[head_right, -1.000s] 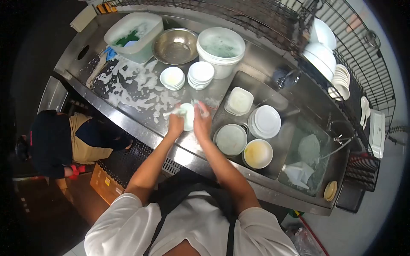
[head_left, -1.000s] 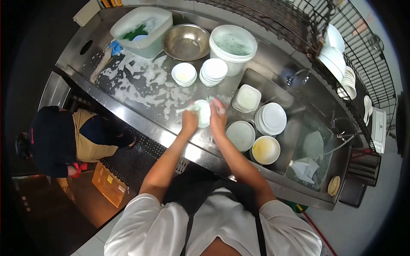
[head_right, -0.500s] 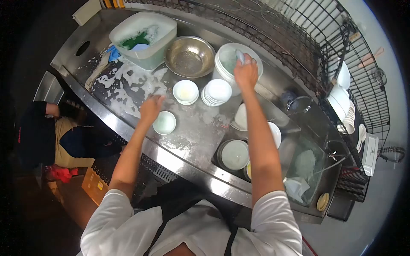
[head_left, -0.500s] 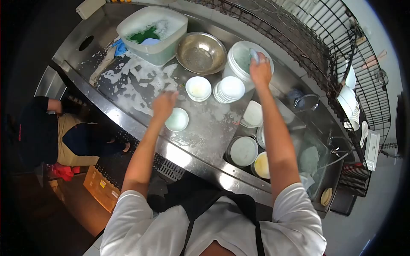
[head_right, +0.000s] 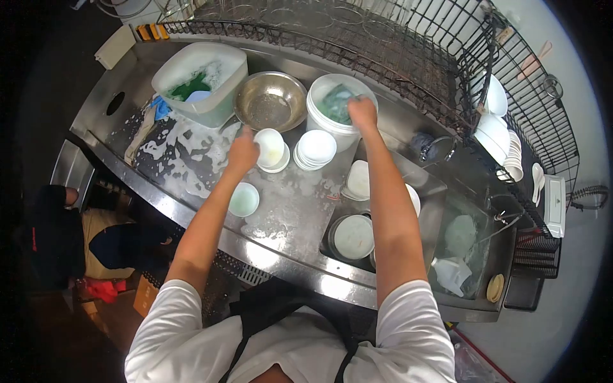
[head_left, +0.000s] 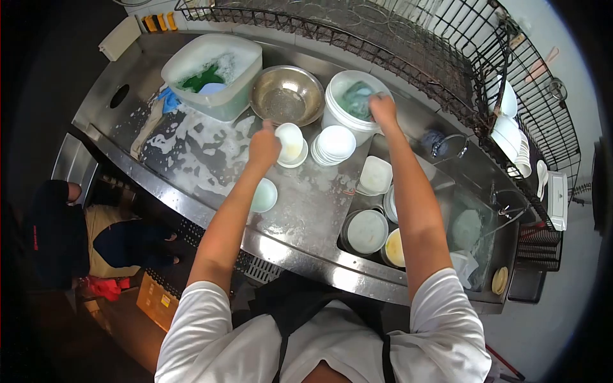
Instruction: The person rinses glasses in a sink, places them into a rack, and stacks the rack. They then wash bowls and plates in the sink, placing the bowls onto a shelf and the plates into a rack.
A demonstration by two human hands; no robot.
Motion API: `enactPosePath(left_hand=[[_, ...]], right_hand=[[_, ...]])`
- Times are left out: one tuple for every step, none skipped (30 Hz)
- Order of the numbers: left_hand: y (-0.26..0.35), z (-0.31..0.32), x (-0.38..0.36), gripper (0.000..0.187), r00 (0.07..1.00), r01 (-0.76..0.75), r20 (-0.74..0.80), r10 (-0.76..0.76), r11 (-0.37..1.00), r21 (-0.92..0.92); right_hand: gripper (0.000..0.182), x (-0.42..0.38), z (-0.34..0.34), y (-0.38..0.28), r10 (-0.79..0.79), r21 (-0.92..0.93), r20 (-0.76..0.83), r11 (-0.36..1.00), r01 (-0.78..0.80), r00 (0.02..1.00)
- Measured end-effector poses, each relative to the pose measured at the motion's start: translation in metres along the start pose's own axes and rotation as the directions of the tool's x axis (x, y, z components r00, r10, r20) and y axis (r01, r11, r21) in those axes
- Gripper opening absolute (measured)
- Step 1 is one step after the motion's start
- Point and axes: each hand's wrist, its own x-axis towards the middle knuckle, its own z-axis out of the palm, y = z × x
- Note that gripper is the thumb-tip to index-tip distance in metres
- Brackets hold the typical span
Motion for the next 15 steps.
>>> enactPosePath(left_hand=[[-0.007,-0.004,-0.003,0.046,0.997,0.079,0.03,-0.075,0.988,-0.135],[-0.019,-0.006,-0.008,0.05,0.987,0.158,0.07,-0.145,0.952,-0.263],[-0.023,-0.006,-0.014,0.053,0.971,0.238,0.121,-0.207,0.892,-0.383],[-0.022,-0.004,-0.026,0.057,0.964,0.263,0.183,-0.194,0.803,-0.535],[-0.02,-0.001,-0.044,0.06,0.954,0.294,0.244,-0.172,0.685,-0.667],[-0.017,0.002,-0.063,0.064,0.943,0.329,0.301,-0.142,0.543,-0.773],[0.0,0.002,-0.084,0.067,0.903,0.428,0.393,-0.172,0.401,-0.81],[0.024,0.003,-0.105,0.071,0.854,0.519,0.486,-0.186,0.249,-0.818],[0.04,0.011,-0.12,0.072,0.835,0.55,0.526,-0.161,0.221,-0.805],[0.058,0.02,-0.133,0.073,0.814,0.581,0.566,-0.13,0.194,-0.791],[0.073,0.029,-0.144,0.074,0.79,0.612,0.606,-0.094,0.167,-0.773],[0.086,0.038,-0.153,0.077,0.761,0.647,0.645,-0.07,0.154,-0.747],[0.092,0.052,-0.158,0.076,0.736,0.677,0.665,-0.125,0.173,-0.716],[0.098,0.065,-0.162,0.074,0.709,0.705,0.681,-0.181,0.188,-0.684],[0.11,0.065,-0.167,0.074,0.72,0.693,0.677,-0.15,0.187,-0.696]], right_hand=[[0.043,-0.021,-0.013,-0.014,0.049,0.246,-0.043,0.969,-0.037,0.998],[0.04,-0.048,-0.025,-0.029,0.109,0.479,-0.072,0.876,-0.061,0.991],[0.037,-0.071,-0.033,-0.033,0.065,0.497,-0.083,0.868,-0.016,0.994],[0.034,-0.096,-0.04,-0.034,0.021,0.512,-0.094,0.858,0.03,0.995],[0.032,-0.119,-0.044,-0.03,-0.022,0.526,-0.104,0.848,0.073,0.994],[0.032,-0.138,-0.037,-0.015,-0.059,0.536,-0.104,0.838,0.106,0.993],[0.034,-0.157,-0.028,0.0,-0.094,0.547,-0.106,0.826,0.137,0.99],[0.036,-0.182,-0.02,0.002,-0.061,0.372,-0.1,0.923,0.094,0.993],[0.038,-0.207,-0.009,0.002,-0.027,0.181,-0.101,0.983,0.045,0.995],[0.042,-0.23,0.006,0.006,-0.14,0.118,-0.084,0.982,0.15,0.987],[0.047,-0.249,0.016,0.011,-0.248,0.053,-0.064,0.966,0.252,0.967],[0.053,-0.264,0.014,0.009,-0.174,-0.039,0.19,0.982,0.185,0.966],[0.051,-0.274,0.028,0.037,-0.445,-0.08,0.181,0.882,0.464,0.877],[0.049,-0.277,0.032,0.054,-0.492,-0.085,0.175,0.855,0.511,0.853],[0.046,-0.281,0.032,0.069,-0.538,-0.087,0.174,0.826,0.557,0.825]])
